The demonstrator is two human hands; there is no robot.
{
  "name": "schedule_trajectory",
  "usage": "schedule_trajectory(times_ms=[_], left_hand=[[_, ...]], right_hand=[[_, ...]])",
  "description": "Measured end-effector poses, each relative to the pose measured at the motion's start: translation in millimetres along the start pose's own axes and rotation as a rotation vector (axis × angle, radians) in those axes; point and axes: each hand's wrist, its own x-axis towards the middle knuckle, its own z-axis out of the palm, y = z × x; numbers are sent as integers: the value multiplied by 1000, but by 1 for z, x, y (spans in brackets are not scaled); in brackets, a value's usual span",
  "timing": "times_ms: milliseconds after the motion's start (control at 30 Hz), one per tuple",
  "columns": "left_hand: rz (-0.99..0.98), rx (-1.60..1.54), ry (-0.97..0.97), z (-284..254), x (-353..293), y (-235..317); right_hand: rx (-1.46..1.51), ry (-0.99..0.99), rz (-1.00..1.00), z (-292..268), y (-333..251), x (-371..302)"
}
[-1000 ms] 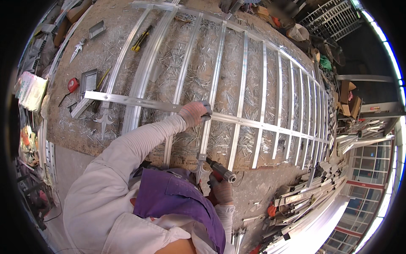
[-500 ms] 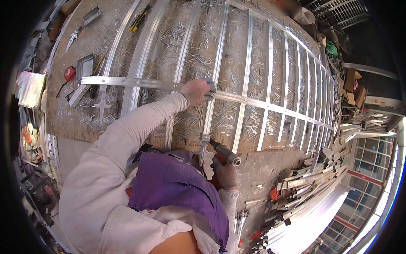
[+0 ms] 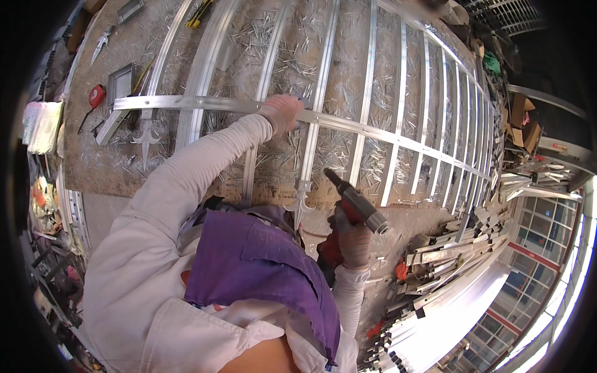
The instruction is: The person uses a power drill to fasten metal bars onto a metal frame structure. They position the bars and drive screws at multiple points along the frame. A second person is visible in the background working on a similar structure.
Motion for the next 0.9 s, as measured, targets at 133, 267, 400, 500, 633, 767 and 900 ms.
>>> schedule_trajectory(times_ms=[133,267,400,500,633,767,900], left_hand=[[-40,-14,-51,-4,2,2],[-38,2,-131,-4,8,1],[-30,-22,-64,2,5,-1],[-37,-29,-49,1,3,1],[-14,-36,-70,-3,0,2],[-7,-60,-41,-8,-3,4],[-24,-55,-30,-4,-1,2]], right_hand=[[15,16,-83,19,-36,16],[-121,-41,-234,32,-41,44],[-84,-30,-205,45,-43,61],[-30,-19,-198,50,-43,64],[-93,-28,-180,53,-48,68],[-281,-33,-360,47,-33,81],[-457,-53,-450,48,-42,77]])
